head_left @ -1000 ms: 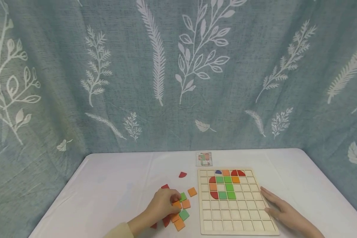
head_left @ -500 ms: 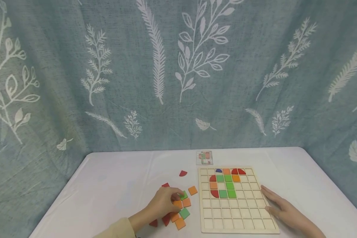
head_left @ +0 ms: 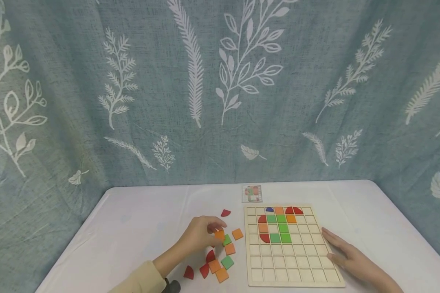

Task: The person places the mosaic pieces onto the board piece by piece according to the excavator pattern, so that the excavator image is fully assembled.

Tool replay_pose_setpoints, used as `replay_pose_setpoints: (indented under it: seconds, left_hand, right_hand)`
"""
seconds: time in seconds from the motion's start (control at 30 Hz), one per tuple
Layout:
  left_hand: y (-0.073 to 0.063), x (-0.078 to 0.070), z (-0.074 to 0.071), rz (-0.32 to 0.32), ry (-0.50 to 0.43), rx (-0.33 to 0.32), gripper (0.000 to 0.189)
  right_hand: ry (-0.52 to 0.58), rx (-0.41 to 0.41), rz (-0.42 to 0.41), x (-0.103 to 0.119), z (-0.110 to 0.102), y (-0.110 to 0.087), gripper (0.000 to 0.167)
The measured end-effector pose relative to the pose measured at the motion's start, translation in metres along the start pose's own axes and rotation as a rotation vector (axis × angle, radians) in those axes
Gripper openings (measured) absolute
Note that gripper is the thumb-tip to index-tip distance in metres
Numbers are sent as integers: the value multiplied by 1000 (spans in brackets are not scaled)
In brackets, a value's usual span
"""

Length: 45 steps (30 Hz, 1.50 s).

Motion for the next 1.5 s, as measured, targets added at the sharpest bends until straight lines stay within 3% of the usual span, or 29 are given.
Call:
replay_pose_setpoints:
  seconds: [0.2,0.33,0.7,0.93,1.17,1.37,1.5]
  left_hand:
    - [16,-21,7,134,12,33,31]
    - [28,-37,18,167,7,72,31]
    - [70,-74,47,190,-39,97,30]
    - [88,-94,61,215,-69,111,26]
    - [110,-102,79,230,-18,144,31]
    - [121,-112,90,254,16,170,31]
    - [129,-119,99,255,38,175,32]
  right_hand:
    - [11,5,17,0,-2,0,61]
    - [29,9,22,1,-2,0,62]
    - [11,-12,46,0,-3,-1,63]
    - [3,-17,42,4,-5,0,63]
    - [-98,8,71,6,-7,4,64]
    - [-44,34,134,7,-6,5,68]
    - [-43,29,120,9,-6,6,67]
Point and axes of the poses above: each hand's wrist, its own y-axis towards the middle knuckle, its own z-axis out of the palm, x = y × z, the point moved 6 cm from there along y, towards the middle knuckle, and after that the axes turned 1 degree about -x, right-handed, at the moved point
